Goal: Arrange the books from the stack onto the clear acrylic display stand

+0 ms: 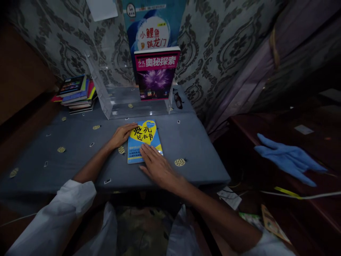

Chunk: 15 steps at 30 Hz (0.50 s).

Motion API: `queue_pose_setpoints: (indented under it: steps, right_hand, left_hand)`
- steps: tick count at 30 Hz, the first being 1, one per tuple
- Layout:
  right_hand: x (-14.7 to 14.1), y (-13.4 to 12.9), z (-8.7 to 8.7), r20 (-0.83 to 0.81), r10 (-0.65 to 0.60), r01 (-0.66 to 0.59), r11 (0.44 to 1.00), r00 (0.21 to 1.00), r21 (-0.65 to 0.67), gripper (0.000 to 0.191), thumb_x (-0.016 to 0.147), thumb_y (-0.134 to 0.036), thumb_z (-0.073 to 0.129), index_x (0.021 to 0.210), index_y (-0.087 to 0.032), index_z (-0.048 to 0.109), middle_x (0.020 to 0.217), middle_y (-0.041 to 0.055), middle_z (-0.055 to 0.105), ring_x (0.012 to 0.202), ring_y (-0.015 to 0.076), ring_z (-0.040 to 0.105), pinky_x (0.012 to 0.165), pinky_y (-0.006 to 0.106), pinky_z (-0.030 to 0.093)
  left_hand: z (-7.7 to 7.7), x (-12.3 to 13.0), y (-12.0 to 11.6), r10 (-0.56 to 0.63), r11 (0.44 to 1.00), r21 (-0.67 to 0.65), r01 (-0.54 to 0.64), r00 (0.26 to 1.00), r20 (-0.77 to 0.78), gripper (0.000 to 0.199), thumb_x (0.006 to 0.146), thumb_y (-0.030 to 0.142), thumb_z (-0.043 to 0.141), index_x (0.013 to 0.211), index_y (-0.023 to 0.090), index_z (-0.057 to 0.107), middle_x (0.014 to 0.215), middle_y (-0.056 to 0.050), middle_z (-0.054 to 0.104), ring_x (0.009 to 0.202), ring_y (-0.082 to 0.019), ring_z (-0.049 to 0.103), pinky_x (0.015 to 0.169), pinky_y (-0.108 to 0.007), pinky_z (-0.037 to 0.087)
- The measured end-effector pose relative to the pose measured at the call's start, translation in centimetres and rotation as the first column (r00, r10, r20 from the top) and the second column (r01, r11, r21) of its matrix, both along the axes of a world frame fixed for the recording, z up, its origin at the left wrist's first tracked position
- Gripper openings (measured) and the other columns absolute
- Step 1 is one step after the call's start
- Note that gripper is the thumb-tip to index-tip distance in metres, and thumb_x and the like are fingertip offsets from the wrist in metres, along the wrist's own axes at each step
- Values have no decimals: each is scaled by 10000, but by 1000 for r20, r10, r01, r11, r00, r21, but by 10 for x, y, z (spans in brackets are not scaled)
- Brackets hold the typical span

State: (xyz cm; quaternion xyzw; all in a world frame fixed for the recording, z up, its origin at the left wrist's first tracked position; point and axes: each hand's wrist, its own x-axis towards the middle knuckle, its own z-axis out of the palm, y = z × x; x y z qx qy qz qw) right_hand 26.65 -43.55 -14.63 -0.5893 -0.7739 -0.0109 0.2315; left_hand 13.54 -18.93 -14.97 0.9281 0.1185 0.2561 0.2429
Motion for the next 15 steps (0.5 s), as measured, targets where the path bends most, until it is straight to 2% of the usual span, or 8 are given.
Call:
queue_pose_setpoints:
  steps: [3,7,10,15]
  right_hand:
    - [14,-7,-3,-11,-34,34,999,999,12,658,1023,-297,459,1597,-136,181,1566,190,407,1491,278,310,1195,533,362]
    - [24,-9,-7,-35,-65,64,998,997,-7,665,1026,-303,455,1605,-166,161,1585,166,385,1489,273,315,1202,524,357]
    - [26,-8,-8,-35,-72,72,997,997,3,641,1030,-295,441,1602,-171,180,1574,159,409,1486,266,322,1202,518,361]
    - [22,-6,-12,-29,-66,68,996,997,57,600,1028,-251,424,1583,-128,232,1541,192,447,1479,273,339,1185,531,383]
  left_hand:
    - [0,0,0,0,1000,14,0,1000,0,424,953,173,389,1287,143,650,1372,-124,633,1315,-226,572,1140,-462,435]
    - [2,-1,0,19,999,34,-18,999,-39,438,951,156,387,1308,196,637,1390,-79,625,1329,-216,559,1154,-465,422]
    - [8,-1,-8,36,995,93,-28,996,-86,417,974,199,395,1319,167,626,1409,-102,607,1350,-229,537,1167,-465,402]
    - [19,15,-38,-66,975,197,104,979,-192,395,1014,276,413,1354,181,590,1439,-84,584,1389,-205,492,1186,-442,368]
